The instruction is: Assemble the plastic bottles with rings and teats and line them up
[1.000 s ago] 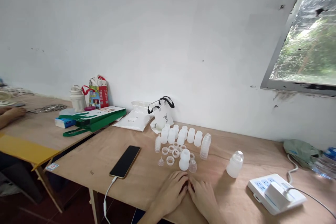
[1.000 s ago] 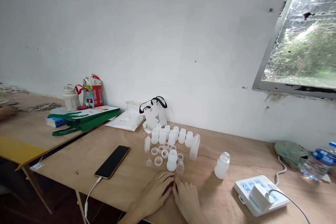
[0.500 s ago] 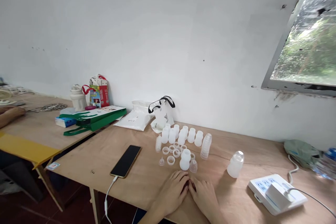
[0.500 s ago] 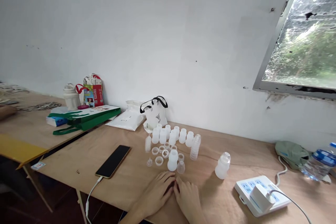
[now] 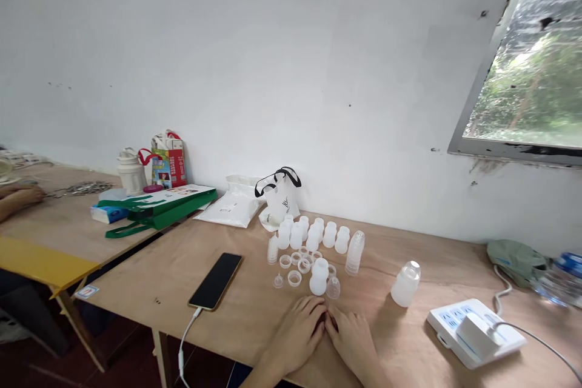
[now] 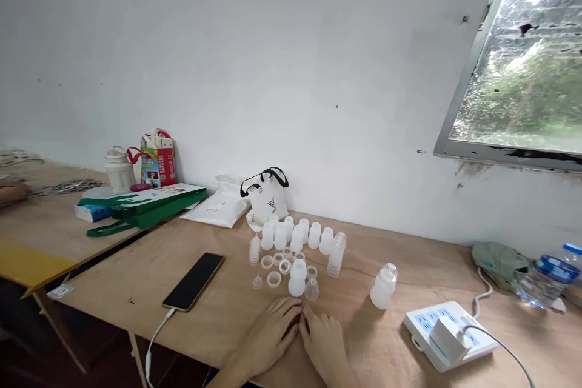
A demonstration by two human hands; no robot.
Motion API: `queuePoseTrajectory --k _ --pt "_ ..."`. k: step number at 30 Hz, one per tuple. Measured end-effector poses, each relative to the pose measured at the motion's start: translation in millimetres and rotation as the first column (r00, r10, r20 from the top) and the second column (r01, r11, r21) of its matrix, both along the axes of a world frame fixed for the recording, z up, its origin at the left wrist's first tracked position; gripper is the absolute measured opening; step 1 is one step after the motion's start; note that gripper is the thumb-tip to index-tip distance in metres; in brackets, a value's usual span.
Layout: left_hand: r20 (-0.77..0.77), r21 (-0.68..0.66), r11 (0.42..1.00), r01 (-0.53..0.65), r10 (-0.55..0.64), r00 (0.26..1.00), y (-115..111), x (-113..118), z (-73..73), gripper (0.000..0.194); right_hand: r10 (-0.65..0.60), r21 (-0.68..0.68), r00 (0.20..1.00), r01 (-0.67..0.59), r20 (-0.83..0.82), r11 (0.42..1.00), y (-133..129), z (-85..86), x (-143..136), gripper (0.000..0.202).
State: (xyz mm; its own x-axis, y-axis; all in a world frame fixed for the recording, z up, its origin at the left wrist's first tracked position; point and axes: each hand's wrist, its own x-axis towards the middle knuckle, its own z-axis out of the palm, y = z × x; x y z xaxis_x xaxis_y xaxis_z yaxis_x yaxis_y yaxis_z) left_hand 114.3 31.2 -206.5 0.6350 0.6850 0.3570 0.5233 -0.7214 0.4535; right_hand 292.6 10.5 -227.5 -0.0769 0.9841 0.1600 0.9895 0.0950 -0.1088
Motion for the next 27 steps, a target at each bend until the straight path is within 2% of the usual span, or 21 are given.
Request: queuePoseTrajectory --k 4,6,9,12,15,17,20,23,27 --pt "0.023 -0.032 0.999 -0.038 0.038 0.999 0.5 2.3 -0.3 0.030 0.008 -0.010 1.000 -0.008 -0.013 1.000 -1.0 4.6 -1.2 0.029" --pt "0.055 -0.061 0.985 -0.159 0.163 0.985 2.3 3.5 1.9 0.026 0.010 -0.020 1.000 -0.011 -0.016 1.000 -1.9 6.6 -1.5 0.029" --pt "0.092 -0.049 0.922 -0.384 0.386 0.918 8.8 1.7 4.5 0.023 0.011 -0.010 1.000 -0.011 -0.029 1.000 -2.9 8.5 -1.4 0.032" --pt "0.064 0.012 0.864 -0.504 0.502 0.863 18.9 -5.7 0.4 0.029 0.012 -0.002 0.999 -0.012 -0.041 1.000 -3.0 9.5 -1.2 0.033" --pt "-0.002 0.079 0.846 -0.527 0.529 0.848 29.2 -15.6 -10.9 0.053 0.008 -0.014 0.999 -0.009 -0.036 1.000 -2.6 10.9 -1.5 0.033" --pt "-0.040 0.118 0.851 -0.512 0.519 0.854 34.3 -20.7 -18.9 0.062 0.003 -0.022 0.999 -0.003 -0.032 1.000 -2.5 12.8 -2.1 0.033" --pt "-0.033 0.174 0.857 -0.486 0.498 0.867 38.2 -23.6 -26.7 0.060 0.001 -0.039 1.000 -0.002 -0.028 0.999 -3.0 16.4 -3.5 0.034" --pt "-0.024 0.214 0.850 -0.481 0.497 0.867 39.1 -22.1 -28.2 0.057 -0.003 -0.039 1.000 0.001 -0.029 0.999 -4.1 18.6 -4.5 0.033" --pt "-0.075 0.175 0.843 -0.509 0.527 0.846 39.1 -20.2 -25.0 0.054 -0.007 -0.022 0.999 0.006 -0.036 1.000 -4.8 17.0 -4.6 0.034"
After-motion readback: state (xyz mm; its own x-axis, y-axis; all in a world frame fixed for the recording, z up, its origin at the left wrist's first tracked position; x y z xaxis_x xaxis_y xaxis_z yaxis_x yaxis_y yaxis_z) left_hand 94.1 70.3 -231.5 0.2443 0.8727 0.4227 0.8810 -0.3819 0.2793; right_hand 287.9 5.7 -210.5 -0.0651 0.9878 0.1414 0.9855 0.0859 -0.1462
